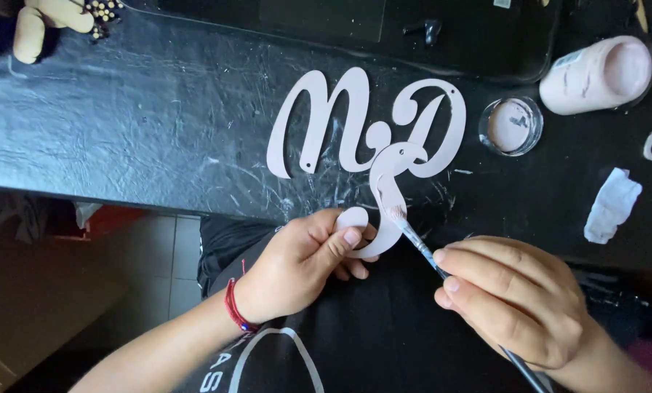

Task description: Painting decorative wooden letters with white paint using a small brush at a workspace.

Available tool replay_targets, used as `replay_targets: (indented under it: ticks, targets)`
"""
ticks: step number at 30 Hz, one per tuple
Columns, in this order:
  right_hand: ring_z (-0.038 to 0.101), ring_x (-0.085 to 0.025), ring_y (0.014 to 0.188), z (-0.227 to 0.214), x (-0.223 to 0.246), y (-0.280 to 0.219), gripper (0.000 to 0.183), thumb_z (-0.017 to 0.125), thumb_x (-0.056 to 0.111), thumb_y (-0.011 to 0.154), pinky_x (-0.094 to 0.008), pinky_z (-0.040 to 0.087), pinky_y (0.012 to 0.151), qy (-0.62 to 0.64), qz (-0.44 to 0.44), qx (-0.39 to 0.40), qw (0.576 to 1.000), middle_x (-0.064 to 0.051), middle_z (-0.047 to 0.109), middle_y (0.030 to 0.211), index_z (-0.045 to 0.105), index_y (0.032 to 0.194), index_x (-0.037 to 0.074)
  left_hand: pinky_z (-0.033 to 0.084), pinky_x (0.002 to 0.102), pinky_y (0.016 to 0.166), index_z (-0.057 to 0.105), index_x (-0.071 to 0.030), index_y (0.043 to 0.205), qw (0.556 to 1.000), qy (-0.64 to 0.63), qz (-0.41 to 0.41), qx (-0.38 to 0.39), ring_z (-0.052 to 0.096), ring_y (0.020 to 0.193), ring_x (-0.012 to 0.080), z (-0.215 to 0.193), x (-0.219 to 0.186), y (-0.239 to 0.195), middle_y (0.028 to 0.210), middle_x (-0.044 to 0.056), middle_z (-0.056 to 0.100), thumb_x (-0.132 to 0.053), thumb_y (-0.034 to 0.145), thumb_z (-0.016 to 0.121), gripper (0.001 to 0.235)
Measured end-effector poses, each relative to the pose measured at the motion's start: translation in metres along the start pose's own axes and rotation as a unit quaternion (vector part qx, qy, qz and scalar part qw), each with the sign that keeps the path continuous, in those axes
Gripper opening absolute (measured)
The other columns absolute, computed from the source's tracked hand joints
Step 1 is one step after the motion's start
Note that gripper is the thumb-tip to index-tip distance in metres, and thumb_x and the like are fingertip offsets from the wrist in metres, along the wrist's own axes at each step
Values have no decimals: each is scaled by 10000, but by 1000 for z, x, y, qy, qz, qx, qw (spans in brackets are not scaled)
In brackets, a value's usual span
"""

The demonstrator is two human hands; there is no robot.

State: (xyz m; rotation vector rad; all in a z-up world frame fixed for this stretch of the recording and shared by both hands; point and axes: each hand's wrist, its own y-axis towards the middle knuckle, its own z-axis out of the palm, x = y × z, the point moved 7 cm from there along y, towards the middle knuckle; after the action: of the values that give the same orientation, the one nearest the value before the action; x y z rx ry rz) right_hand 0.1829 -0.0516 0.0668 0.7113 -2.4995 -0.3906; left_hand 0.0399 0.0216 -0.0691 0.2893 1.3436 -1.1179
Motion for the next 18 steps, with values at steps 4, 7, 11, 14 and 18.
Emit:
replay_targets:
  ticks: [4,7,11,14,18]
  targets:
    - [722,-291,867,0,-4,5,187,720,51,837,-389,645,801,59,30,5,998,-200,699,979,573,950,25,578,234,633,636,-45,1067,999,-49,4,-2,729,700,138,-9,4,-5,902,78,725,-327,992,475,333]
    - [770,-266,796,3,-14,2,190,725,125,767,-355,672,777,105,102,-76,986,-178,715,904,597,877,38,548,234,482,579,-77,1002,994,-52,-14,-90,672,602,114,-42,10,-22,825,87,746,-312,987,491,251]
    - [742,-285,776,23,-21,35,184,526,171,905,-363,668,759,152,78,-103,980,-251,663,875,471,964,5,564,223,520,567,-101,1205,961,93,31,-259,651,567,100,-106,-14,-60,844,23,660,-289,964,519,309]
    - [742,-346,876,52,-25,75,143,539,114,908,-377,606,794,192,123,-63,972,-269,688,965,541,910,-29,559,268,598,537,-134,1228,915,216,16,-339,691,545,111,-139,-27,-83,699,13,725,-211,972,482,273]
    - [714,-365,909,89,-12,136,88,632,-96,909,-402,605,848,230,75,-29,970,-283,669,959,567,948,-139,507,403,594,444,-159,1335,883,296,-13,-364,684,580,254,-163,-17,-99,636,39,643,-377,952,495,444]
